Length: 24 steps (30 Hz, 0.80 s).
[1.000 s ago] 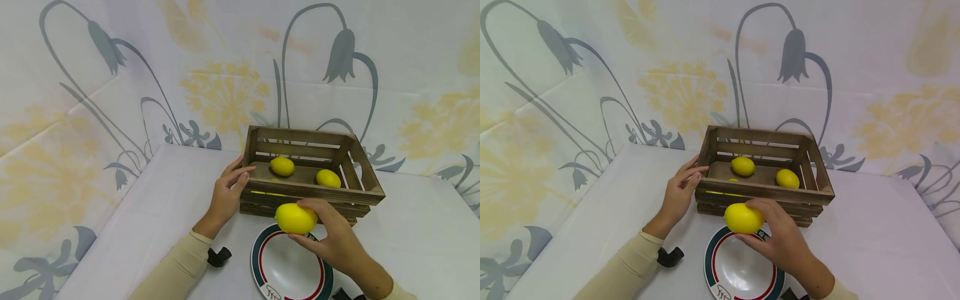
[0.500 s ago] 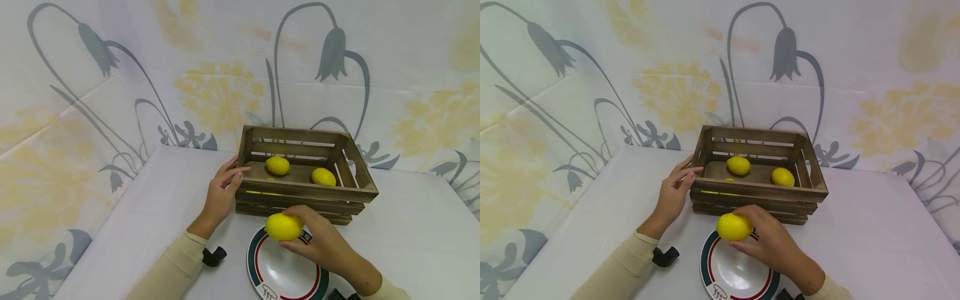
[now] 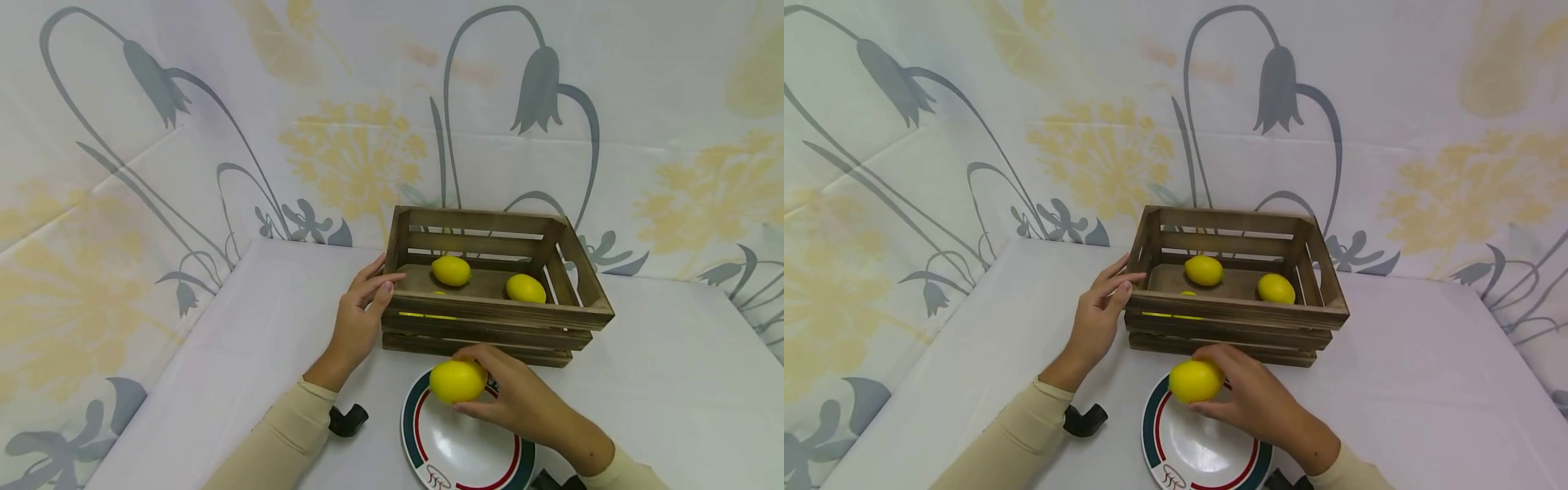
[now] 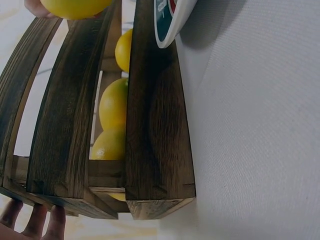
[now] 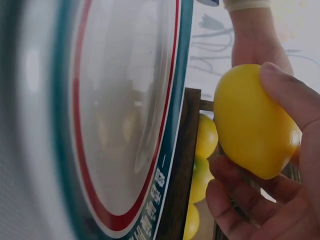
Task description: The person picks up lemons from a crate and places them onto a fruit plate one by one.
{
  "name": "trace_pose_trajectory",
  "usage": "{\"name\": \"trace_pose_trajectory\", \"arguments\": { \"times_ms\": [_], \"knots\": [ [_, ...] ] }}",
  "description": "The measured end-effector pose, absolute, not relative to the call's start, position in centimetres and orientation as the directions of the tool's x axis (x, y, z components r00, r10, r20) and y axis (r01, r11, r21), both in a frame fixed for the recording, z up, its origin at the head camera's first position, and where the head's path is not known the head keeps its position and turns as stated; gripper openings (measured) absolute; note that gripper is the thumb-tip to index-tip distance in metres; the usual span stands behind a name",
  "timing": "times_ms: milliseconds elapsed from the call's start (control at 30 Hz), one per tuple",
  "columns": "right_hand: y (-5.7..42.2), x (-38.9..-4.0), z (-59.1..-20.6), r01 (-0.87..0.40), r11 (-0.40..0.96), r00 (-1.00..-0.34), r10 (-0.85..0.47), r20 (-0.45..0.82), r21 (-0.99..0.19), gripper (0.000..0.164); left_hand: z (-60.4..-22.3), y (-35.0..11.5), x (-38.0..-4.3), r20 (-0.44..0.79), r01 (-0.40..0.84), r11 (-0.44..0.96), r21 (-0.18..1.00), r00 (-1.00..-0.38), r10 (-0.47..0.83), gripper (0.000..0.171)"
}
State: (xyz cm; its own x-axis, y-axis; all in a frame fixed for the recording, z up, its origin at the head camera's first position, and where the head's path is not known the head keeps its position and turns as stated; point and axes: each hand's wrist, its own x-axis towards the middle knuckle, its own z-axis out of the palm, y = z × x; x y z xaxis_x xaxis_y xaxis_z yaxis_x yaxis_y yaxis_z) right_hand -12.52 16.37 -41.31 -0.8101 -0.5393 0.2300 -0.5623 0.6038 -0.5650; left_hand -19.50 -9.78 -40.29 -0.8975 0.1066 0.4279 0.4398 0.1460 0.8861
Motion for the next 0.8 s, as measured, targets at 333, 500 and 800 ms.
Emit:
{"name": "trace_pose_trajectory", "arguments": {
  "times_ms": [333,500,800],
  "knots": [
    [16.33,-12.86,-41.70,-0.538,0.632,-0.813,-0.563,0.147,-0.558,0.057,-40.28,-9.75,-19.45,0.426,0.438,0.152,0.886,-0.898,0.106,0.031],
    [16.33,-12.93,-41.96,-0.527,0.644,-0.815,-0.568,0.114,-0.554,0.057,-40.37,-9.77,-19.50,0.432,0.443,0.149,0.884,-0.896,0.103,0.030],
    [16.38,-12.98,-42.31,-0.521,0.683,-0.819,-0.569,0.074,-0.512,0.059,-40.47,-9.79,-19.55,0.442,0.452,0.154,0.878,-0.892,0.099,0.029]
  ]
}}
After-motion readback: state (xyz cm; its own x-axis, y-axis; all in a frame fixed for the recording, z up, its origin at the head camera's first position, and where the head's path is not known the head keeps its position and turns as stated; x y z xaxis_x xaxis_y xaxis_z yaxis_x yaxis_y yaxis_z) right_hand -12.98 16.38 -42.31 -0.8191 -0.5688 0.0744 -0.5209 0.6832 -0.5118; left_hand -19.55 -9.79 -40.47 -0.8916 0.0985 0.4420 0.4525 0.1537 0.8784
